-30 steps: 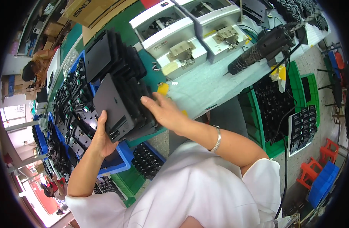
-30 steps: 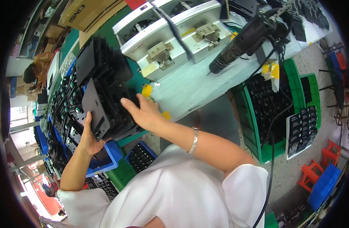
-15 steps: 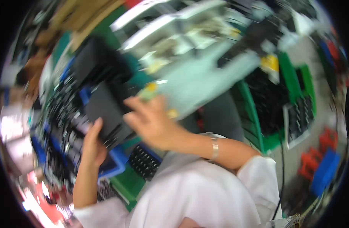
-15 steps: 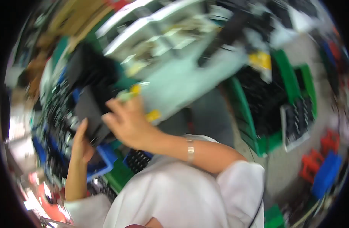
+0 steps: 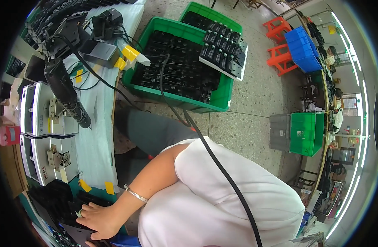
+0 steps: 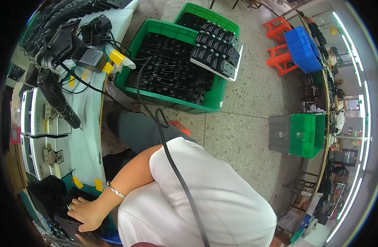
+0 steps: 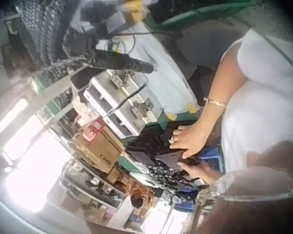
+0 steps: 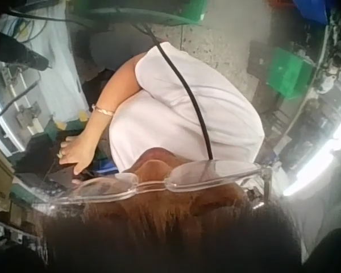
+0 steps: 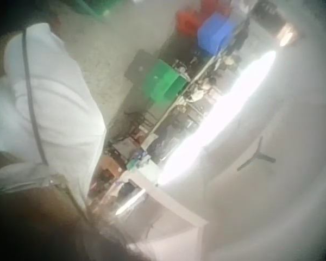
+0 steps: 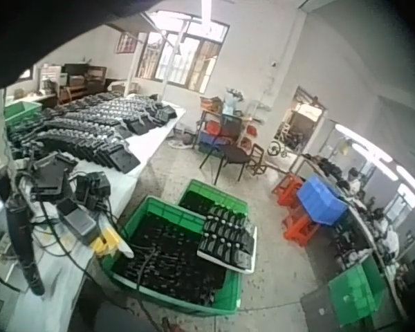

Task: The person assembles plastic electronic housings by securing them with screws using an electric screwdriver.

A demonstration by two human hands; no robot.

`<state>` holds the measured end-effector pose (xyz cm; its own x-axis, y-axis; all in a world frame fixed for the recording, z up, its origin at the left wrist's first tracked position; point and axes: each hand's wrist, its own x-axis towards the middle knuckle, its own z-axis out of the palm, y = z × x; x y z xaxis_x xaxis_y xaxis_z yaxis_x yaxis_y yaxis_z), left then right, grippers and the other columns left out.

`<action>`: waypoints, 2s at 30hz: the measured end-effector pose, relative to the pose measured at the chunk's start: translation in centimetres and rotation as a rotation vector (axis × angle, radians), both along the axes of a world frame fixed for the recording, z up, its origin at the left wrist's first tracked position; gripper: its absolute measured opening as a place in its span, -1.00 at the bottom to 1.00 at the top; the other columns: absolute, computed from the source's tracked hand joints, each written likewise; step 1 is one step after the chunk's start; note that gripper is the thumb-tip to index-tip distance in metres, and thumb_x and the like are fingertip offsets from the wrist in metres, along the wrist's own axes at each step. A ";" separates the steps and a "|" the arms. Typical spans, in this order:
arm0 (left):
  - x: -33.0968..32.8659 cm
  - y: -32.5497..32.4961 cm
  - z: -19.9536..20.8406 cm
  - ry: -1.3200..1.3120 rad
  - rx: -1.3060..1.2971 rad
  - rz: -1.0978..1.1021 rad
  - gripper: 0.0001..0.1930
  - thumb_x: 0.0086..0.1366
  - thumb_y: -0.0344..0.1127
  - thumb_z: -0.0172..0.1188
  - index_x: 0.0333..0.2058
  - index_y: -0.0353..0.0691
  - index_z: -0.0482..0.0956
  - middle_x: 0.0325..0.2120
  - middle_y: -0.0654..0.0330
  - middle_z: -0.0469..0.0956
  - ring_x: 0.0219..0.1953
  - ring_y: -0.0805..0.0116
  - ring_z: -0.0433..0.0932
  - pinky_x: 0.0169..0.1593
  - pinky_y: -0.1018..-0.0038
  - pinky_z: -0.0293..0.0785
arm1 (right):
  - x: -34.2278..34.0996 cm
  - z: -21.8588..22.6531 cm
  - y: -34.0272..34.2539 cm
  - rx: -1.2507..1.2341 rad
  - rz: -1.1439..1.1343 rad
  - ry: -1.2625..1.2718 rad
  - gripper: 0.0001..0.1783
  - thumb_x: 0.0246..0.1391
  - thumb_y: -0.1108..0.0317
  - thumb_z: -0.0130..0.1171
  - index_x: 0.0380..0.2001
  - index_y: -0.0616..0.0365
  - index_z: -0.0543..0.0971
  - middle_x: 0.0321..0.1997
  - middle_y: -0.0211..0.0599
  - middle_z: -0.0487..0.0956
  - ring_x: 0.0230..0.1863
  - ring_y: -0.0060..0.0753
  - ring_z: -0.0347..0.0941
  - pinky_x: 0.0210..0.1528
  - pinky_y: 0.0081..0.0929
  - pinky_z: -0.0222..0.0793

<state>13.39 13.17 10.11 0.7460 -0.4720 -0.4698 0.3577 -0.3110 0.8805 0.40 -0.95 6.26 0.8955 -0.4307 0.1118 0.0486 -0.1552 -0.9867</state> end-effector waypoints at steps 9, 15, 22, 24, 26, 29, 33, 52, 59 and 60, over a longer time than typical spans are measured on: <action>-3.5 0.1 1.5 -0.272 -0.072 0.019 -0.46 0.34 -0.05 0.12 0.14 -0.32 0.35 0.09 -0.01 0.41 0.12 0.10 0.39 0.19 0.21 0.28 | 0.2 0.3 1.0 -0.067 -0.104 -0.173 -0.33 -0.04 0.17 0.21 0.02 0.44 0.30 0.03 0.17 0.28 0.13 0.05 0.10 0.14 -0.13 0.08; -6.2 -2.4 2.9 -0.556 -0.240 -0.155 -0.38 0.31 -0.05 0.15 0.24 -0.22 0.24 0.17 0.01 0.33 0.15 0.12 0.38 0.22 0.19 0.26 | 0.0 1.0 0.4 0.218 -0.019 -0.447 -0.39 -0.05 0.26 0.22 0.00 0.40 0.29 -0.05 0.13 0.34 0.03 0.02 0.26 0.04 -0.20 0.25; -6.6 -0.4 2.6 -0.505 -0.249 -0.019 -0.43 0.30 -0.25 0.15 0.21 -0.29 0.19 0.04 -0.04 0.40 0.01 0.10 0.48 0.06 0.22 0.46 | -5.4 1.6 -1.1 0.194 -0.144 -0.408 -0.24 -0.10 0.23 0.29 0.17 0.25 0.29 0.01 0.03 0.42 -0.02 -0.03 0.35 0.11 -0.25 0.28; -7.0 -1.6 1.7 -0.554 -0.359 -0.250 -0.49 0.32 -0.41 0.09 0.22 -0.26 0.18 0.03 0.06 0.42 0.05 0.19 0.45 0.13 0.26 0.39 | -7.7 1.0 -2.0 0.143 -0.220 -0.433 -0.26 -0.03 0.28 0.37 0.20 0.22 0.30 0.02 -0.06 0.40 0.06 -0.10 0.35 0.13 -0.34 0.27; -8.3 -1.4 1.3 -0.498 -0.411 -0.259 -0.43 0.30 -0.42 0.14 0.24 -0.24 0.16 0.07 0.07 0.39 0.09 0.22 0.43 0.19 0.28 0.34 | -9.6 2.4 -2.5 0.037 -0.217 -0.400 -0.33 -0.04 0.34 0.37 0.14 0.22 0.37 0.00 -0.12 0.45 0.03 -0.13 0.38 0.09 -0.37 0.28; -10.3 -1.6 1.1 -0.294 -0.601 -0.213 -0.22 0.22 -0.38 0.30 0.33 -0.18 0.04 0.19 0.17 0.31 0.22 0.27 0.32 0.27 0.27 0.23 | -10.7 3.1 -2.6 -0.153 -0.154 -0.439 -0.38 -0.06 0.35 0.38 0.09 0.22 0.41 -0.04 -0.17 0.51 -0.01 -0.14 0.40 -0.02 -0.29 0.28; -11.1 -0.9 1.0 -0.230 -0.617 -0.242 -0.21 0.25 -0.40 0.26 0.35 -0.21 -0.01 0.21 0.14 0.29 0.24 0.27 0.30 0.31 0.24 0.19 | -11.2 4.0 -2.5 -0.295 -0.168 -0.453 -0.35 -0.08 0.34 0.41 0.08 0.24 0.37 -0.10 -0.17 0.54 -0.14 -0.12 0.47 -0.06 -0.23 0.27; -2.6 -1.6 2.5 -1.096 0.720 -0.150 -0.38 0.22 -0.23 0.25 0.23 -0.16 0.26 -0.23 -0.07 0.61 -0.18 -0.03 0.59 -0.05 0.19 0.47 | -6.3 0.4 -3.7 1.211 0.098 -0.290 -0.42 0.11 0.36 0.28 0.15 0.18 0.29 0.07 -0.17 0.46 0.05 -0.37 0.48 0.05 -0.32 0.51; -2.5 -1.6 2.4 -0.978 0.529 -0.007 -0.29 0.14 -0.37 0.32 0.25 -0.14 0.21 -0.33 0.04 0.65 -0.41 0.30 0.64 -0.28 0.40 0.55 | -3.6 0.0 -2.3 1.215 0.213 -0.204 -0.36 0.08 0.32 0.32 0.17 0.11 0.24 0.08 -0.21 0.43 0.07 -0.36 0.46 0.07 -0.29 0.49; -2.8 -1.8 2.7 -0.973 0.535 -0.002 -0.29 0.14 -0.37 0.32 0.25 -0.14 0.21 -0.33 0.04 0.65 -0.41 0.30 0.64 -0.28 0.40 0.55 | -3.4 -0.1 -2.2 1.213 0.205 -0.190 -0.35 0.08 0.31 0.32 0.17 0.10 0.24 0.09 -0.23 0.43 0.08 -0.35 0.45 0.08 -0.29 0.49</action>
